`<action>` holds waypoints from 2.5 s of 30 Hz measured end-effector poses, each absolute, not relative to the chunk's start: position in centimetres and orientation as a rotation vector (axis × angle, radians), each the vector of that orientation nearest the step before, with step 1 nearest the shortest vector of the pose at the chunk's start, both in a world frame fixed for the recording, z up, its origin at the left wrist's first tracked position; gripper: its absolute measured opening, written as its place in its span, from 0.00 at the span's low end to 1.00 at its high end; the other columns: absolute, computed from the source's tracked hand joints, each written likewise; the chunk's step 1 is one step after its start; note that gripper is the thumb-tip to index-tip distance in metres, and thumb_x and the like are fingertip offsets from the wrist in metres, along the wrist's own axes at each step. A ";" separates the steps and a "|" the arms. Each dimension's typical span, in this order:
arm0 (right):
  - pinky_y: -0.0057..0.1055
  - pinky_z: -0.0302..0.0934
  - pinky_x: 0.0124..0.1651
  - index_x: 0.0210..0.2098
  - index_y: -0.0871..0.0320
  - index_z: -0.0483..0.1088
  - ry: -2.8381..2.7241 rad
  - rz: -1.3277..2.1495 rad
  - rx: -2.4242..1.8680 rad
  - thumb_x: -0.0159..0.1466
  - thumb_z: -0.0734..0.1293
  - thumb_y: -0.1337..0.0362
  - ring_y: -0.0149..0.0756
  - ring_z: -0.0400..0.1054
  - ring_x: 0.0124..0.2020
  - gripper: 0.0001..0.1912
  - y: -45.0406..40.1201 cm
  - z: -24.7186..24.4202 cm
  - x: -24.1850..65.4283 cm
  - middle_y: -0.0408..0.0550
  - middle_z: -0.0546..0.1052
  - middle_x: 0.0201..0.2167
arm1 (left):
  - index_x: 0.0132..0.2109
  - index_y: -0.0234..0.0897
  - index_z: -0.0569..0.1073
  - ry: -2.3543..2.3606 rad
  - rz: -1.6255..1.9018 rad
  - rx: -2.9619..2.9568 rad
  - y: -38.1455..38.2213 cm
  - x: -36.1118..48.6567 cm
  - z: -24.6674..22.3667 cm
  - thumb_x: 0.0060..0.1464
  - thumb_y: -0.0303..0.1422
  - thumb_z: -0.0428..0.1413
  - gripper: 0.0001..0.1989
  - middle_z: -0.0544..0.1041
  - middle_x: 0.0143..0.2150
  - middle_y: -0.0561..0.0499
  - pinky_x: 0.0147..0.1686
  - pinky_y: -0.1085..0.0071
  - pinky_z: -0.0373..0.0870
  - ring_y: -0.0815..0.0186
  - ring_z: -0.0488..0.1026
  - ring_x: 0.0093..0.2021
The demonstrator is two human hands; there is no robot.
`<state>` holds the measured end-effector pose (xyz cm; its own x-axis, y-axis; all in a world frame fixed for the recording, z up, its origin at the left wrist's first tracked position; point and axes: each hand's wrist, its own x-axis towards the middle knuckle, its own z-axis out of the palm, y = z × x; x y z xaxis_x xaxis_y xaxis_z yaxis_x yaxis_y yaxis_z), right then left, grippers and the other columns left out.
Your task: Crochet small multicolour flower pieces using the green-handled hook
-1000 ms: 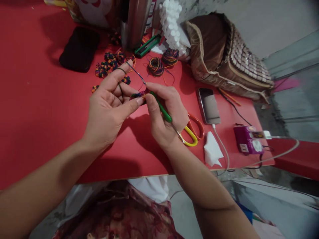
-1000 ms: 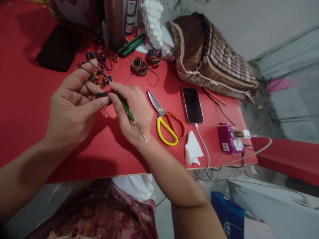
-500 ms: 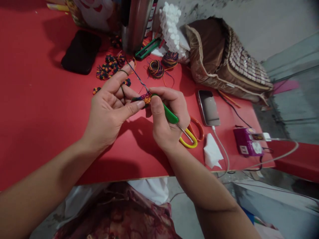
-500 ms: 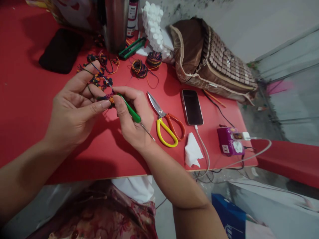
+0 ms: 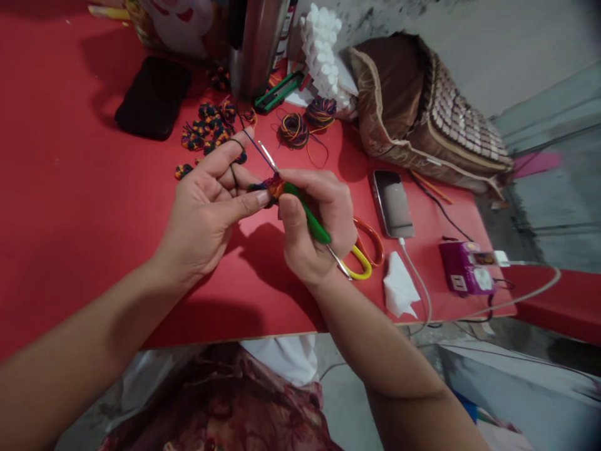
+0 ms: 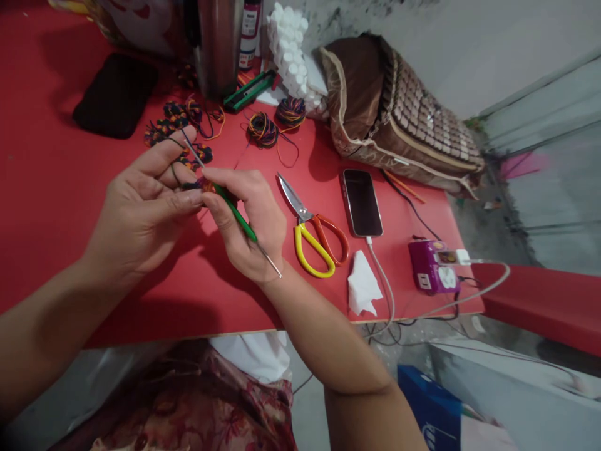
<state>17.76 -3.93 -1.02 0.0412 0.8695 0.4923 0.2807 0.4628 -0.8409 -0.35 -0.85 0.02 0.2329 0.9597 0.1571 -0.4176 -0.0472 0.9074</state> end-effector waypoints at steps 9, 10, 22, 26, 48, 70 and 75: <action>0.50 0.82 0.63 0.59 0.39 0.84 -1.496 0.567 -1.071 0.76 0.79 0.50 0.50 0.83 0.55 0.13 -4.4 -0.4 17.2 0.47 0.88 0.54 | 0.64 0.55 0.88 0.673 1.318 1.058 -1.1 0.0 -0.5 0.59 0.33 0.80 0.27 0.84 0.41 0.54 0.47 0.59 0.88 0.58 0.86 0.44; 0.52 0.81 0.66 0.59 0.38 0.84 -1.489 0.625 -1.100 0.74 0.81 0.47 0.53 0.83 0.57 0.17 -4.4 -0.5 17.3 0.48 0.88 0.55 | 0.63 0.56 0.88 0.642 1.284 1.030 -1.0 -0.2 -0.6 0.59 0.34 0.80 0.26 0.84 0.41 0.54 0.47 0.59 0.88 0.59 0.85 0.43; 0.37 0.73 0.33 0.51 0.39 0.83 -1.064 1.089 -0.844 0.78 0.70 0.33 0.36 0.70 0.27 0.21 -2.6 -0.4 15.7 0.41 0.80 0.33 | 0.60 0.50 0.90 0.554 1.279 1.132 0.9 -1.7 1.1 0.51 0.39 0.87 0.30 0.85 0.39 0.56 0.48 0.68 0.89 0.63 0.87 0.43; 0.35 0.64 0.26 0.44 0.42 0.81 -0.972 1.255 -0.806 0.70 0.77 0.28 0.33 0.58 0.22 0.26 -2.3 0.7 15.6 0.38 0.73 0.26 | 0.60 0.49 0.91 0.555 1.306 1.146 0.6 -1.4 0.8 0.56 0.37 0.85 0.26 0.84 0.39 0.56 0.48 0.71 0.89 0.67 0.87 0.42; 0.22 0.44 0.20 0.30 0.54 0.77 -0.969 1.415 -0.787 0.70 0.81 0.50 0.20 0.42 0.15 0.19 -1.7 2.1 18.1 0.31 0.64 0.15 | 0.64 0.45 0.92 0.424 1.461 1.376 1.2 -1.4 -0.1 0.50 0.14 0.73 0.35 0.83 0.38 0.54 0.30 0.80 0.71 0.73 0.75 0.34; 0.26 0.38 0.19 0.28 0.53 0.76 -0.917 1.197 -0.944 0.66 0.82 0.36 0.21 0.42 0.15 0.30 -2.0 2.9 17.3 0.32 0.63 0.14 | 0.66 0.44 0.90 0.543 1.548 1.453 1.0 -1.1 0.0 0.54 0.16 0.77 0.34 0.82 0.37 0.54 0.31 0.78 0.75 0.71 0.75 0.35; 0.27 0.39 0.21 0.29 0.53 0.77 -0.929 1.175 -0.954 0.69 0.82 0.38 0.22 0.44 0.17 0.28 -2.4 2.8 17.3 0.33 0.64 0.16 | 0.66 0.46 0.90 0.515 1.594 1.502 1.0 -0.8 0.1 0.52 0.14 0.74 0.37 0.80 0.36 0.56 0.28 0.79 0.69 0.73 0.69 0.31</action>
